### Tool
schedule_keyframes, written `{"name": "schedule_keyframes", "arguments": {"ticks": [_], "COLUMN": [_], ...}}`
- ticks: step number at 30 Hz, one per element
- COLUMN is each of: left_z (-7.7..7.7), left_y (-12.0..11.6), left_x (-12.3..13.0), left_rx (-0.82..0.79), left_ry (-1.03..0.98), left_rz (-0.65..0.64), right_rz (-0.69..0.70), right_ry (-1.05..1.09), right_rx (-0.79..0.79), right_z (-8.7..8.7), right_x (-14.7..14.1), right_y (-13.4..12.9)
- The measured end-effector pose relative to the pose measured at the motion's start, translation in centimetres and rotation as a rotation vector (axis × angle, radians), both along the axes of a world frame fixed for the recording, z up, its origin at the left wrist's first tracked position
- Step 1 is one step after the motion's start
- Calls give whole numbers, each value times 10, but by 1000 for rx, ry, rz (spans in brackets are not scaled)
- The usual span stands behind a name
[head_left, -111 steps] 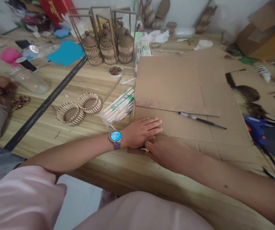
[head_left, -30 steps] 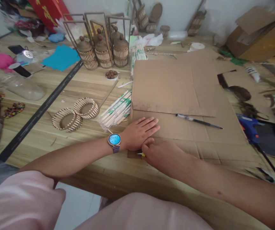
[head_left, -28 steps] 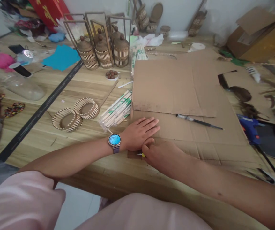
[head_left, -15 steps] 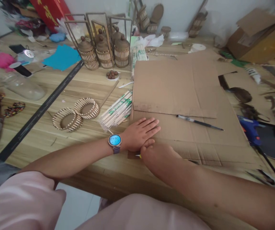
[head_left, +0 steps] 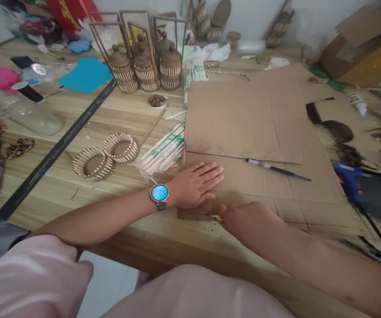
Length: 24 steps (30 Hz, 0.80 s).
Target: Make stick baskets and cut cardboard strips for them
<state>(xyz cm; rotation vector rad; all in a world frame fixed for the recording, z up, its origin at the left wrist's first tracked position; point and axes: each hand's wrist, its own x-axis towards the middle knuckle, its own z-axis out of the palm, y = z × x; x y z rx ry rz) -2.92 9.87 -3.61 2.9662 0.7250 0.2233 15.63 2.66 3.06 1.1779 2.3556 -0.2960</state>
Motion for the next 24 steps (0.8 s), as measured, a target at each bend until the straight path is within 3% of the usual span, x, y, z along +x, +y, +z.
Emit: {"name": "schedule_keyframes", "arguments": {"ticks": [4, 12, 24], "left_z": [1, 3, 3], "left_y": [-1, 2, 3], "left_x": [1, 1, 1], "left_rx": [-5, 2, 22], "left_ry": [23, 66, 65], "left_rz": [4, -7, -6], "right_rz": [45, 271, 318], "right_ry": [-32, -24, -42], "right_rx": [29, 60, -18], "right_z": [8, 5, 8], "right_x": [11, -44, -62], "right_y": [2, -1, 9]}}
